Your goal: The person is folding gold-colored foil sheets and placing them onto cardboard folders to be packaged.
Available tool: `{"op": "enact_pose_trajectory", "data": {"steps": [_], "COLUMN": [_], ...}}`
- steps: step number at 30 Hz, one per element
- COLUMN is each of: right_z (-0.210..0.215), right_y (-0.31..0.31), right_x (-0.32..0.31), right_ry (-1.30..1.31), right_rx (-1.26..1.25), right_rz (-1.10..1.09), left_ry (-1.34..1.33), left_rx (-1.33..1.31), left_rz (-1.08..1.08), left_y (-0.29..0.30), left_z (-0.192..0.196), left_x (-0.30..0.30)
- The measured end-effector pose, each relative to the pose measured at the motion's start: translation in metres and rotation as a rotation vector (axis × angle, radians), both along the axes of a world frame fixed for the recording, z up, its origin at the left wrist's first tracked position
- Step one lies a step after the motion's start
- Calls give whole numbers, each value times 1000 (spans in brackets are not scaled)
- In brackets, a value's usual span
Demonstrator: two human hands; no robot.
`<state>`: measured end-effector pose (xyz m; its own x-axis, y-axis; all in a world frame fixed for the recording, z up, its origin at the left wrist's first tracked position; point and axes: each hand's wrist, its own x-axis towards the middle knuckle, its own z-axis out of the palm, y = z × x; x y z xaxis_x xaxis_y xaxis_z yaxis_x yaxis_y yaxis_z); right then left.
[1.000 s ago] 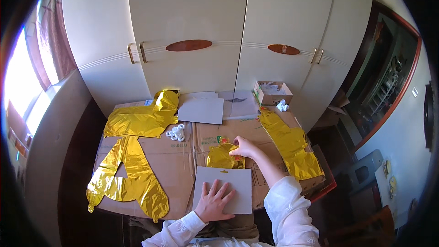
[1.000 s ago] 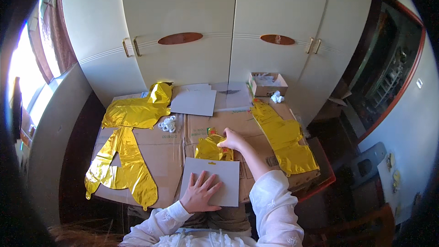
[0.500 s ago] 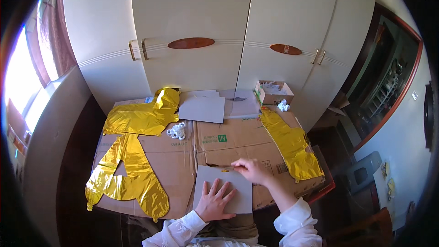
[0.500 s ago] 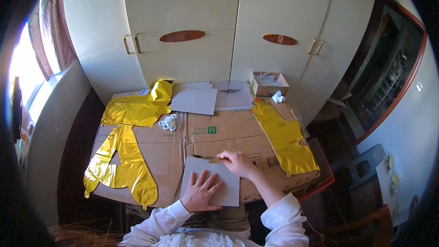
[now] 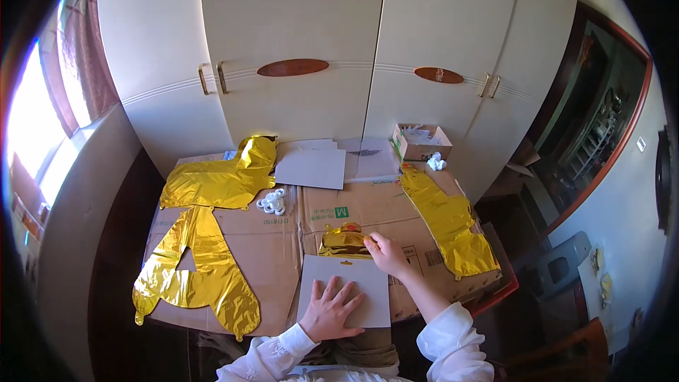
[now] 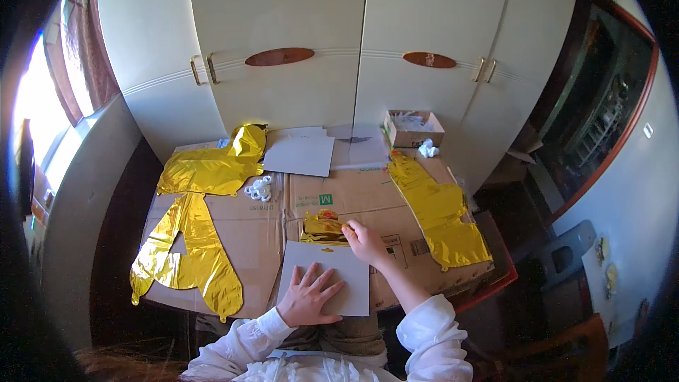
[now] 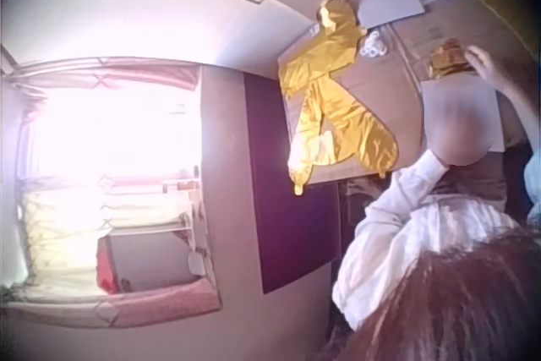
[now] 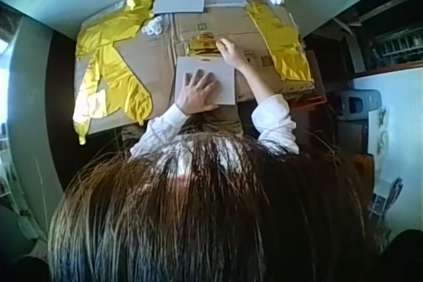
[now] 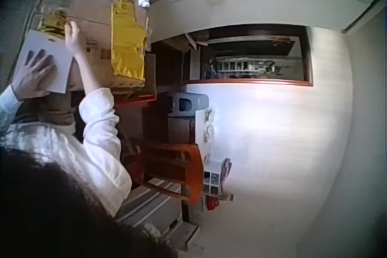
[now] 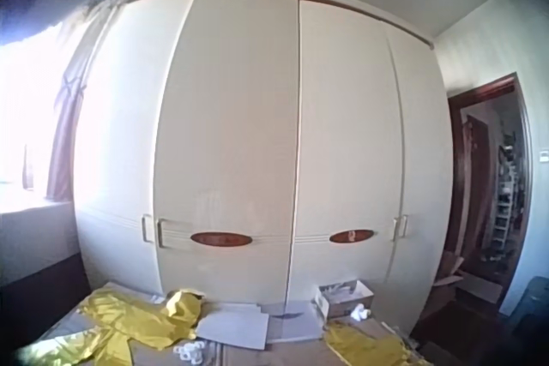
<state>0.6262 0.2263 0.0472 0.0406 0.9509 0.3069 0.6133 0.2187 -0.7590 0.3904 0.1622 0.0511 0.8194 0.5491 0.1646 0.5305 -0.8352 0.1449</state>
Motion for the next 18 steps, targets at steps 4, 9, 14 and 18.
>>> {"op": "enact_pose_trajectory", "data": {"steps": [4,9,14,18], "right_z": [2,18,-7,-22], "right_y": [6,-14,-46,-60], "right_x": [2,-6,-11,-13], "right_ry": [27,-32,-211,-298], "right_rx": [-12,-121,233,221], "right_rz": [8,109,340,352], "left_ry": [10,4,-5,35], "left_rx": [2,-12,-8,-47], "left_rz": [2,3,7,11], "left_y": [-3,0,1,2], "left_z": [0,0,-3,-3], "left_x": [-1,-2,0,-1]}}
